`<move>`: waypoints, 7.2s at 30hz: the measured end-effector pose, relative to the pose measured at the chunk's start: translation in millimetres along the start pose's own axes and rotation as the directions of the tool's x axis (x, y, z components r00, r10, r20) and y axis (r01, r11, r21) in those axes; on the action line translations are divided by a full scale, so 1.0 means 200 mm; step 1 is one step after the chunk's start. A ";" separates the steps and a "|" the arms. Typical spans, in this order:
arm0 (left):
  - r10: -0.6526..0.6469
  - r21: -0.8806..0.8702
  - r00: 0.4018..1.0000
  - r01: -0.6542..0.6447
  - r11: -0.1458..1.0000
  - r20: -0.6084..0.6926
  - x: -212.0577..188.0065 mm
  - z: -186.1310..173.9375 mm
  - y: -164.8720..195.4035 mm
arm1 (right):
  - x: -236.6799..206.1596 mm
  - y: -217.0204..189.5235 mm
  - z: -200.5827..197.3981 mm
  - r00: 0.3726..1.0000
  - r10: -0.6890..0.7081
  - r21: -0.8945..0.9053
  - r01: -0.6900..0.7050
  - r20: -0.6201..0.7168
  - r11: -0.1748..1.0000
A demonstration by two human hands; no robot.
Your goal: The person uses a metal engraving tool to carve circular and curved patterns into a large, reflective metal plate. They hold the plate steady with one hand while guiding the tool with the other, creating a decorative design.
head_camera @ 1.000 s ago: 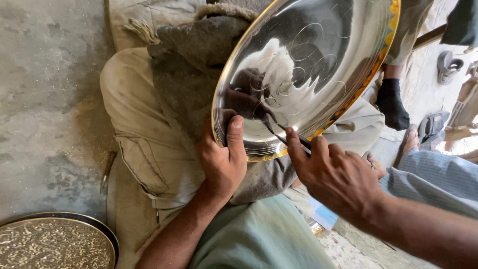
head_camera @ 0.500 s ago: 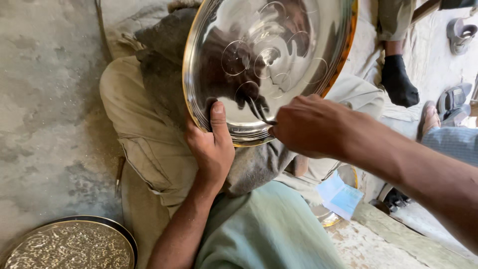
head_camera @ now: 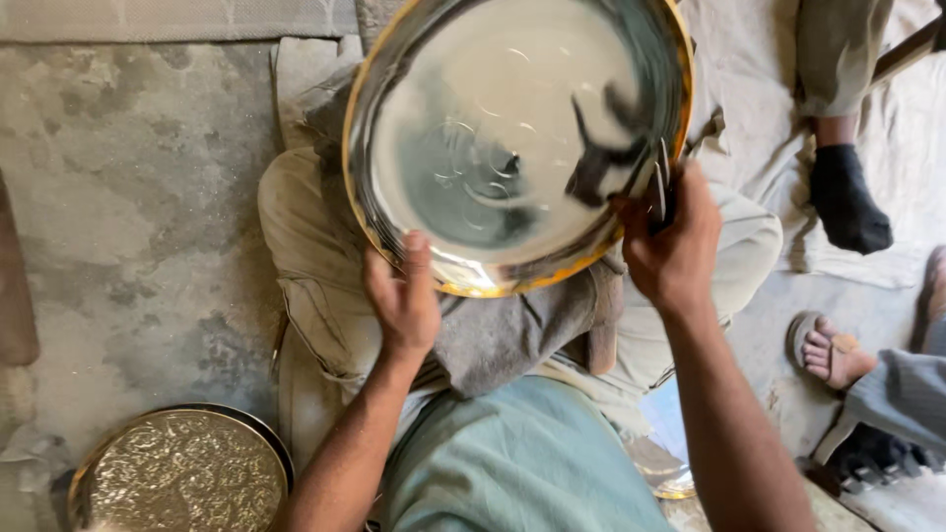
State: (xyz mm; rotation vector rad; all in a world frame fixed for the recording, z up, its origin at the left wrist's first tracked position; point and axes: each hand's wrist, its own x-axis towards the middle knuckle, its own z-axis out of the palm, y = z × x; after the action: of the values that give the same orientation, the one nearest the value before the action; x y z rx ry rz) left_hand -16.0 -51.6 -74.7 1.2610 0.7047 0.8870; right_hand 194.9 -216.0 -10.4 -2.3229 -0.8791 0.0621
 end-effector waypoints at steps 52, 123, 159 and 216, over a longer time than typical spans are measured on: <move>-0.086 0.223 0.992 0.105 0.969 -0.089 0.05 0.16 -0.07 | -0.30 -0.37 -0.08 0.953 0.008 -0.374 0.111 0.303 0.921; -0.126 0.259 0.991 0.133 0.957 -0.043 0.07 0.10 -0.04 | -0.02 -0.71 0.09 0.694 0.449 -0.703 0.116 0.563 0.702; 0.000 0.216 1.000 0.001 0.976 -0.001 0.13 0.08 0.01 | 0.27 -0.51 -0.01 -0.253 -0.189 0.199 0.944 0.949 -0.264; 0.122 0.208 0.992 -0.122 0.971 0.013 0.05 0.14 -0.06 | 0.49 0.20 -0.26 0.852 -0.514 -0.336 0.515 0.099 0.789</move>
State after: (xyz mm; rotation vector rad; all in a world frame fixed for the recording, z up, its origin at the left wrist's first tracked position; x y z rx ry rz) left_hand 14.9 -57.1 -81.3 1.5037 0.7408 0.9309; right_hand 306.8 -207.7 23.5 -2.3029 -1.6114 -0.3555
